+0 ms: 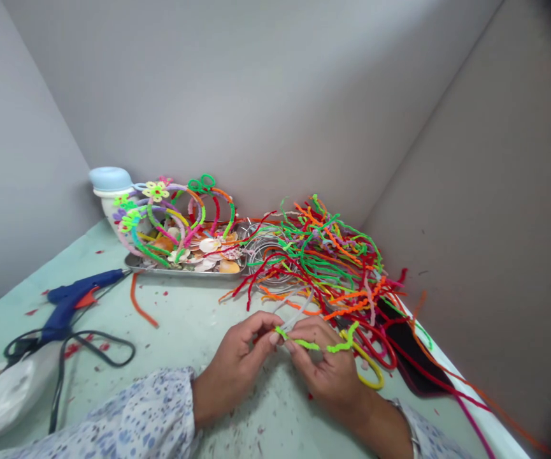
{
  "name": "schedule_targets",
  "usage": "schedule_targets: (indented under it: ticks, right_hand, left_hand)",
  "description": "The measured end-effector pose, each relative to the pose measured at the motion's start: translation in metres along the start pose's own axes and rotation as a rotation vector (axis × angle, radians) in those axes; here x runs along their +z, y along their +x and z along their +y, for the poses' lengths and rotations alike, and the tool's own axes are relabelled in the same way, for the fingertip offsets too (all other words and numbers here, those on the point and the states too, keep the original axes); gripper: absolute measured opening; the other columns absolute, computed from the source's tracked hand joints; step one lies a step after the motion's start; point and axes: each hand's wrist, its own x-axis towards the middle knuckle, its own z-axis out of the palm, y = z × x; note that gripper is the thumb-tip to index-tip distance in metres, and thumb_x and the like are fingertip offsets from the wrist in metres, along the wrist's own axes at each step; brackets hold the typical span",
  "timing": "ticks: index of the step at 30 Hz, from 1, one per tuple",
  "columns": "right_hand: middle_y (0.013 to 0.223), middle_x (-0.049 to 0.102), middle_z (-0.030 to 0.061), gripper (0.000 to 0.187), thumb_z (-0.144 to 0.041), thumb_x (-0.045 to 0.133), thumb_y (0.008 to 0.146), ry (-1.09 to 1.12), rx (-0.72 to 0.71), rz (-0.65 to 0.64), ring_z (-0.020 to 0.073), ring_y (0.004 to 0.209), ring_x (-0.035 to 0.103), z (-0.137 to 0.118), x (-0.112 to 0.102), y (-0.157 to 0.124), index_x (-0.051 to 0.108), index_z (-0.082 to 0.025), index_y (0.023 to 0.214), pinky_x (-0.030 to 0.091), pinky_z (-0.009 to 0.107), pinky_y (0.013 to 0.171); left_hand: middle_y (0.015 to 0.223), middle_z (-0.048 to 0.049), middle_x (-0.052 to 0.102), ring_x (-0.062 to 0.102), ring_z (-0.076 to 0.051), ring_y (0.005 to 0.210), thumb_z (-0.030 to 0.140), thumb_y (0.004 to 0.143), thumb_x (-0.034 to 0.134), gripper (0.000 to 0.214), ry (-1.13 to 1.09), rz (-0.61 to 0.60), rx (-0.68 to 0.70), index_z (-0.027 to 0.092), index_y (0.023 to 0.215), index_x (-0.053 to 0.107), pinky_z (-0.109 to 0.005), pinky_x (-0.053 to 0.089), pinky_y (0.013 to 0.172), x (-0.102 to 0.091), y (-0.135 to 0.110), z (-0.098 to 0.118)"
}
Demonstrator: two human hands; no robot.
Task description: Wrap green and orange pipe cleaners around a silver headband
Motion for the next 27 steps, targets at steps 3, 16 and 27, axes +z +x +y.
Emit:
schedule_targets:
  ticks: [3,16,27]
  right_hand:
    - [0.078,0.064,0.0032,0.008,-0.013,0.059,0.086,-0.006,0.002,-0.005,0.0166,0.075,0.063,-0.0001,0.0003,-0.0001,0.063,-0.019,0.089,0.051,0.028,0.067]
    - [0.078,0.066,0.0044,0.007,-0.014,0.059,0.086,-0.001,-0.012,-0.018,0.017,0.075,0.064,0.0007,0.0004,-0.0005,0.063,-0.019,0.089,0.052,0.028,0.067]
    - [0.078,0.066,0.004,0.012,-0.011,0.059,0.084,-0.015,-0.036,-0.028,0.0172,0.075,0.064,0.0007,0.0006,-0.0019,0.063,-0.02,0.091,0.053,0.029,0.066]
  left_hand:
    - [0.082,0.0004,0.057,0.052,-0.013,0.077,0.032,0.094,0.048,0.019,-0.049,-0.004,-0.003,0.017,0.1,0.058,-0.025,0.043,0.073,-0.0002,0.0001,-0.0035]
    - [0.071,0.0014,0.055,0.052,-0.012,0.065,0.036,0.096,0.046,0.021,-0.146,-0.045,-0.058,0.017,0.096,0.053,-0.024,0.043,0.062,0.002,0.0006,-0.0093]
    - [0.077,0.0024,0.05,0.043,-0.011,0.067,0.033,0.092,0.051,0.017,-0.19,-0.035,-0.091,0.018,0.098,0.054,-0.022,0.036,0.061,0.0002,0.001,-0.0014]
